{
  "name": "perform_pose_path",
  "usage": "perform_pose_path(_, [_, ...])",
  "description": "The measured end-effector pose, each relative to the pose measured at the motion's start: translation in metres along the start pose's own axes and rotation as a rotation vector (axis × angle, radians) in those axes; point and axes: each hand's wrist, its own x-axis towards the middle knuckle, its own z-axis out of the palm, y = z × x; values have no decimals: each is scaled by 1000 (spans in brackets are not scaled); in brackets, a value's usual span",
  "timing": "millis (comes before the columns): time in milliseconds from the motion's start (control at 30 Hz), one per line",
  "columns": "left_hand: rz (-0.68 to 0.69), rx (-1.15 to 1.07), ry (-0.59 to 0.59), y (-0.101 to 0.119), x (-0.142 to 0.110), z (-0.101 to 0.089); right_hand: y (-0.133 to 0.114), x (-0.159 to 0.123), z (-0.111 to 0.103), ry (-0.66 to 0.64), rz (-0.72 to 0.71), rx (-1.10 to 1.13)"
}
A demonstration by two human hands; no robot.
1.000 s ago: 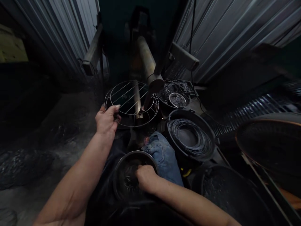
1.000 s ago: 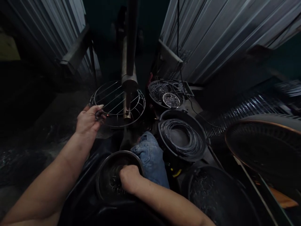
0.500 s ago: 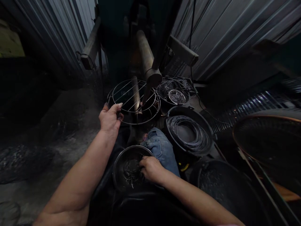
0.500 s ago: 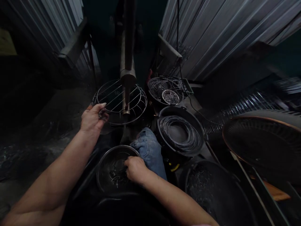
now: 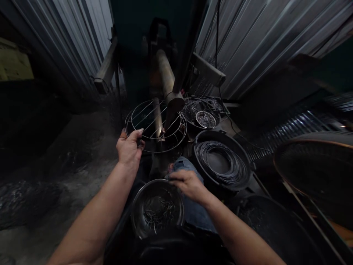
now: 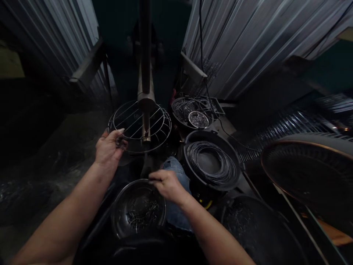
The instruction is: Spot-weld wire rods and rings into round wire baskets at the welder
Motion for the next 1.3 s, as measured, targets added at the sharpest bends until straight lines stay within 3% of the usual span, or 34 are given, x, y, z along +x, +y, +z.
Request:
perform_pose_path(133, [18, 4, -15, -2, -1, 2, -14, 46, 4, 480, -65, 355])
perform_pose_path(233, [41, 28, -13, -2, -2, 2, -19, 71, 11, 598, -58, 409])
perform_pose_path(400, [88, 56, -12, -2, -1, 2, -16, 82, 14, 619, 40, 327])
perform_pose_path(800, [129, -2, -26, 2, -4, -4, -18, 80, 7, 457, -8, 199])
perform_pose_path(1000, [42, 9, -7, 4, 3, -5, -22, 87, 18, 602, 69, 278])
perform_pose_path(1300, [57, 13, -26, 2, 15, -8, -23, 89, 24, 627, 70, 479])
